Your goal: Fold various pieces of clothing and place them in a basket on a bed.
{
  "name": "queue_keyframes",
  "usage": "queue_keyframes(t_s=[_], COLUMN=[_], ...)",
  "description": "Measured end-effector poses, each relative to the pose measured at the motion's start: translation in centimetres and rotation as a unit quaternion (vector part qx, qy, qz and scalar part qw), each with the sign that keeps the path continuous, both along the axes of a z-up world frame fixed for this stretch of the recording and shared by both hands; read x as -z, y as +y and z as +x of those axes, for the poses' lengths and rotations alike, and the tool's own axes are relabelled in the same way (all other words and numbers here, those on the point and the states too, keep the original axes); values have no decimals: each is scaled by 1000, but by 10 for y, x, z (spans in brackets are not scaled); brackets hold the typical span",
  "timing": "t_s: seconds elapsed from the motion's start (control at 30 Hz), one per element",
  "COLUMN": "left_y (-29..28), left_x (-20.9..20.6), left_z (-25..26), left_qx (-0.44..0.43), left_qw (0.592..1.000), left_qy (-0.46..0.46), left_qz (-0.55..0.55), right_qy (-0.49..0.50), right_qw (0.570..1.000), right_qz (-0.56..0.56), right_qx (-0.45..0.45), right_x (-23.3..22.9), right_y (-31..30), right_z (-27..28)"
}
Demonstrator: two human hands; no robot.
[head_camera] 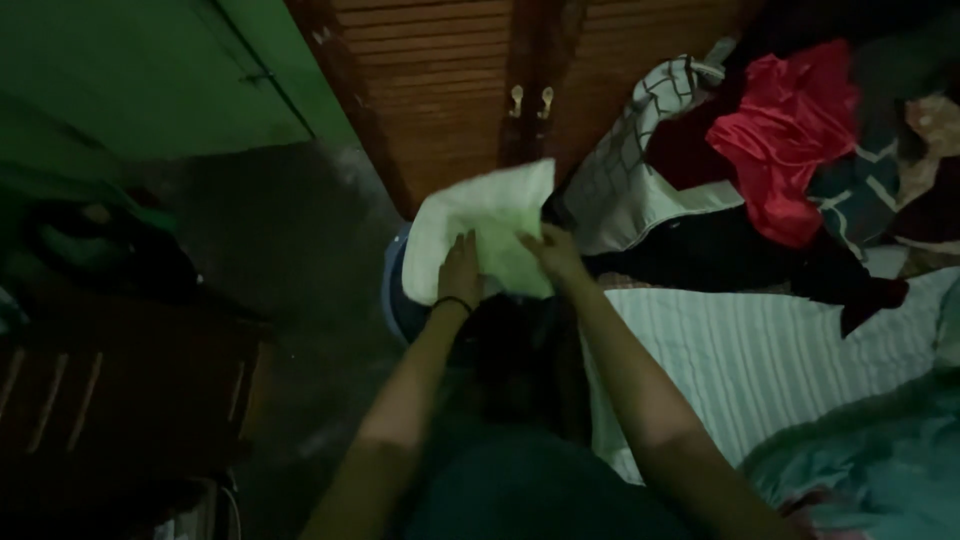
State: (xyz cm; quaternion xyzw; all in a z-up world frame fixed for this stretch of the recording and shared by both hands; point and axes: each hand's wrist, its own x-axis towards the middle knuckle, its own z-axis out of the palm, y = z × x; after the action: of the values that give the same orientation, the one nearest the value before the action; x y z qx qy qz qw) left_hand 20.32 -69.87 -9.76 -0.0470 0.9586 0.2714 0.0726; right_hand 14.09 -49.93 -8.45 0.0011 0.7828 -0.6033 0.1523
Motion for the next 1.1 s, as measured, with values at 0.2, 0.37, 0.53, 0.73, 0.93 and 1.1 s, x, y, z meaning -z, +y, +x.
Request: queue_keyframes(t_s=[0.2,0.37,0.53,0.73,0.93,1.1], left_y=[-11,-3,11,65,178,286], left_x=[38,21,12,-10,-36,-13], left_z=[-4,-17,-36,-77,-130,-174], left_qx=[29,35,65,142,245,325], left_qw=[999,997,997,989,967,928], left_qy=[-41,-58,-27,24,42,180], left_qz=[11,-22,-39,-35,-57,-22], right_qy=[161,151,254,307,89,251], right_qw=[966,972,951,926,959,898], right_qz=[202,170,172,210,220,261], right_qx=[-12,-49,-24,57,157,250], right_x=[114,56,57,50,-8,-48], right_y=[19,-3,-2,51,154,251], right_z=[-5,18,13,-5,-10,-6])
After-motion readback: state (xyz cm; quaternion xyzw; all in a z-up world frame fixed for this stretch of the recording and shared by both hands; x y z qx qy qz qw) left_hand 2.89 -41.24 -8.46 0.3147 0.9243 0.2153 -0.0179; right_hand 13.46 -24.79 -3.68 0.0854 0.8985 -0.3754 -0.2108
